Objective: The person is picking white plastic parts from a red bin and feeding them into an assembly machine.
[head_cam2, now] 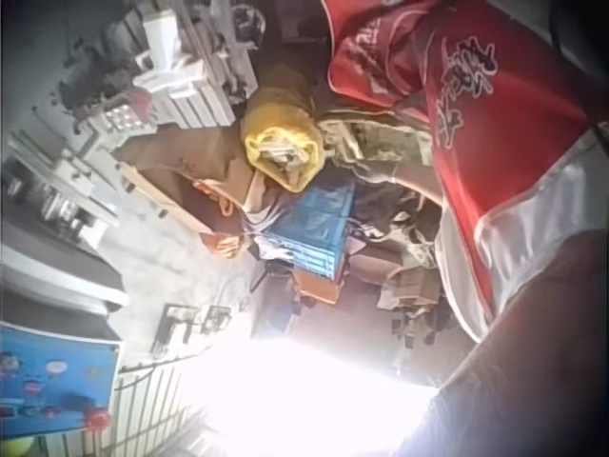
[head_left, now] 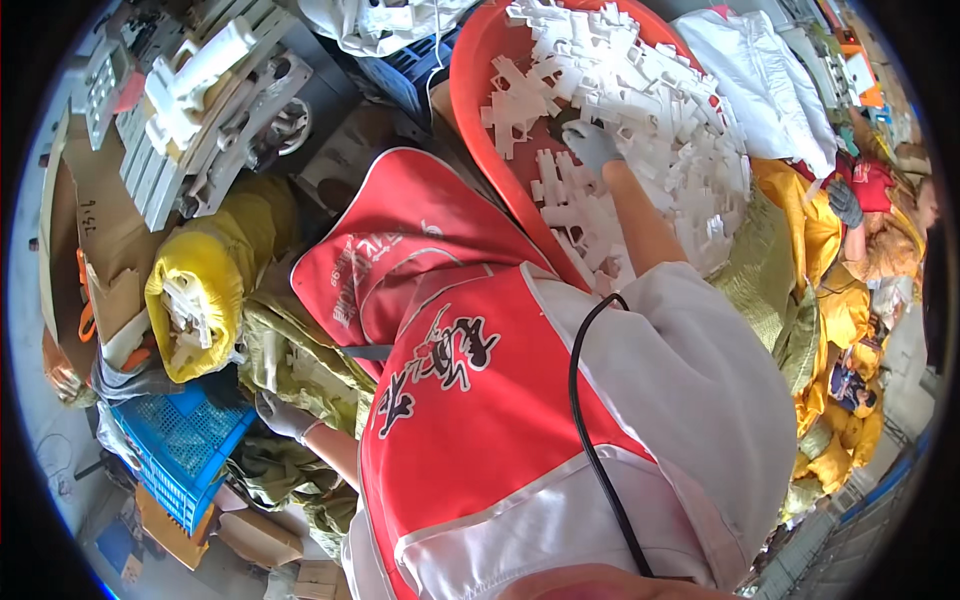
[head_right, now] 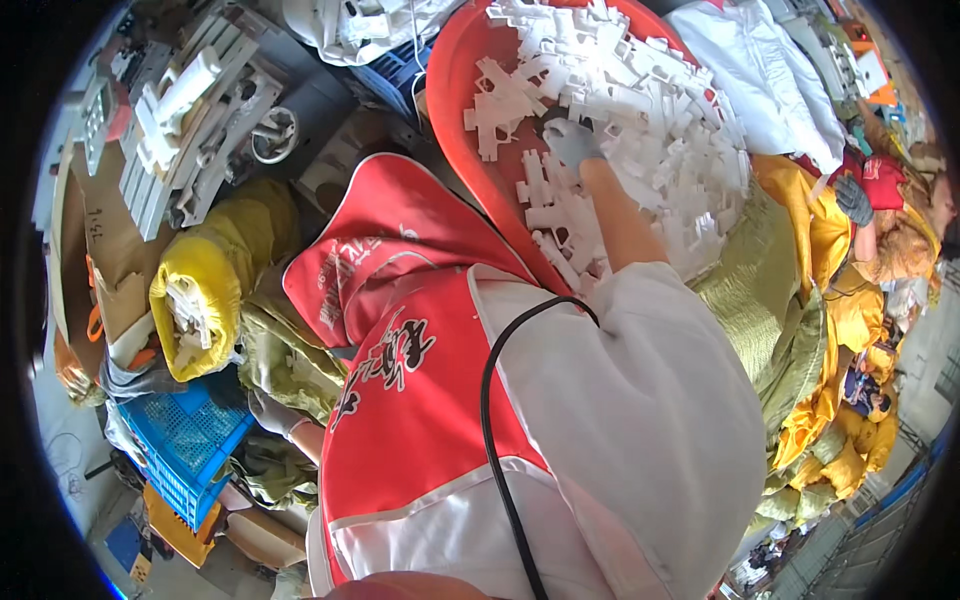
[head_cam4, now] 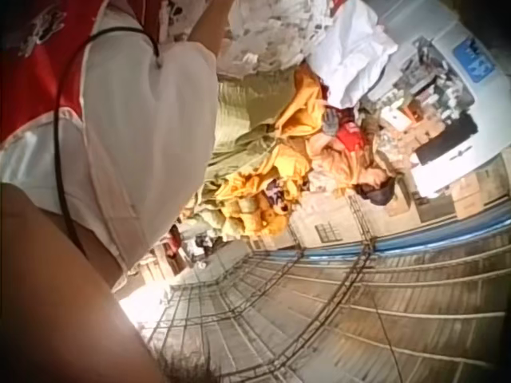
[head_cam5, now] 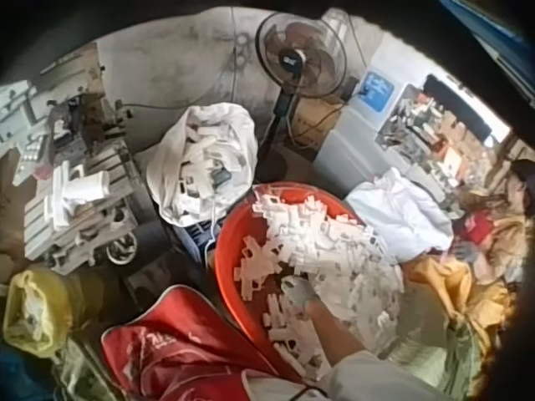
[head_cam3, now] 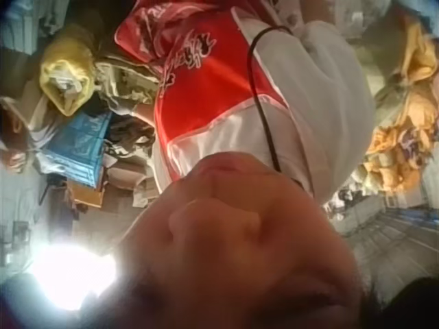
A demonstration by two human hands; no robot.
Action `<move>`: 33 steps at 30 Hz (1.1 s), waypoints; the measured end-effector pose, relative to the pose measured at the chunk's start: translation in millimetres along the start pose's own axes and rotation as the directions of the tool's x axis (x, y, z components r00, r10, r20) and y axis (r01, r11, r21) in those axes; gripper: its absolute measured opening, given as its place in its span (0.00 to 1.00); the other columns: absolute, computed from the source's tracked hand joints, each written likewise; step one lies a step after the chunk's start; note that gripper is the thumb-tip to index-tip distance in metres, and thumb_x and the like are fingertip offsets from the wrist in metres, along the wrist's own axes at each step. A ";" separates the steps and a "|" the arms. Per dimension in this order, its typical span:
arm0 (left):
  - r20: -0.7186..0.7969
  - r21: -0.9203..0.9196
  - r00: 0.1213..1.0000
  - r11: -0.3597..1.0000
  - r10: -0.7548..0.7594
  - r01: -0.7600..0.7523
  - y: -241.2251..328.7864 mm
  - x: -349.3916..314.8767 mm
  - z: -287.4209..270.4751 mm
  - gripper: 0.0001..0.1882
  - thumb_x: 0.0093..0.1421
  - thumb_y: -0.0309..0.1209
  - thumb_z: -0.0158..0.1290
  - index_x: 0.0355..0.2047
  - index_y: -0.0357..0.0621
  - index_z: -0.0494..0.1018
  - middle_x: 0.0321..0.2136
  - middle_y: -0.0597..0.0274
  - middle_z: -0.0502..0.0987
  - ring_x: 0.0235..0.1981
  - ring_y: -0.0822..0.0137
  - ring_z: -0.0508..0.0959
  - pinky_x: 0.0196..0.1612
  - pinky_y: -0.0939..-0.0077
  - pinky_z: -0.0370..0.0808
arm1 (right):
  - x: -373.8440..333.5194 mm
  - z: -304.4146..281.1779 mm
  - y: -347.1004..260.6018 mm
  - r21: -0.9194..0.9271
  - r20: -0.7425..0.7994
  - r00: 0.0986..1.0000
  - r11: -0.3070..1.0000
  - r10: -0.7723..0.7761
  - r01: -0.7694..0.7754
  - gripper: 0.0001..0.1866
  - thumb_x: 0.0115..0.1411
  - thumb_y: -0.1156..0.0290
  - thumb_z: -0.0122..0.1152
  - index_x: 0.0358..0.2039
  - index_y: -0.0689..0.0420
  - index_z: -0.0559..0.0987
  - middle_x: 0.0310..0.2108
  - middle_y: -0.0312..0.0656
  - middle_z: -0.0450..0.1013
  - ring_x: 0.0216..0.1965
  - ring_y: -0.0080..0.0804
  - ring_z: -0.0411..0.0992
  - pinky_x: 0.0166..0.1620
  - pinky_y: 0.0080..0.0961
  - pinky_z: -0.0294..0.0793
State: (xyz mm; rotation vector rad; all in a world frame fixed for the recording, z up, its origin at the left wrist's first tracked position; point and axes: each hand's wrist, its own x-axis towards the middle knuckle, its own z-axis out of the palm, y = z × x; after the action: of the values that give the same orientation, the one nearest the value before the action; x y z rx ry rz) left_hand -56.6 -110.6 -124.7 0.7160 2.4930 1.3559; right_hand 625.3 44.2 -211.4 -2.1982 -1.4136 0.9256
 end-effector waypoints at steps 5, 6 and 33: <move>0.157 0.038 0.985 0.996 0.074 -0.081 34.2 -4.5 17.8 0.18 0.61 0.30 0.50 0.48 0.30 0.69 0.44 0.54 0.75 0.44 0.64 0.74 0.50 0.72 0.69 | 18.8 35.2 -32.0 -0.395 -0.052 0.954 0.883 -0.296 0.253 0.22 0.54 0.64 0.54 0.50 0.49 0.71 0.53 0.44 0.65 0.53 0.44 0.65 0.53 0.36 0.66; 0.182 -0.041 0.979 0.995 0.092 -0.086 34.6 -1.6 19.4 0.18 0.61 0.30 0.49 0.48 0.30 0.69 0.44 0.55 0.75 0.44 0.66 0.73 0.50 0.74 0.68 | 25.3 37.3 -44.8 -0.493 -0.018 0.956 0.835 -0.292 0.246 0.29 0.52 0.68 0.57 0.56 0.47 0.64 0.59 0.42 0.58 0.54 0.47 0.64 0.55 0.36 0.64; 0.328 -0.152 0.371 0.436 0.869 -0.887 368.0 18.2 143.3 0.13 0.55 0.29 0.54 0.41 0.40 0.74 0.36 0.53 0.78 0.38 0.59 0.77 0.43 0.72 0.72 | -33.1 -12.8 -73.7 0.753 0.191 0.980 0.648 -0.049 -0.114 0.25 0.65 0.48 0.40 0.53 0.51 0.67 0.35 0.33 0.71 0.30 0.20 0.70 0.32 0.20 0.70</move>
State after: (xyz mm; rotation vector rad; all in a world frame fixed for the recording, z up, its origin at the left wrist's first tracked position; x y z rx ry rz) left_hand 101.2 171.3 103.1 2.3268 1.7794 1.1755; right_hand 576.1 46.6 -146.1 -1.5007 -0.7921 1.4556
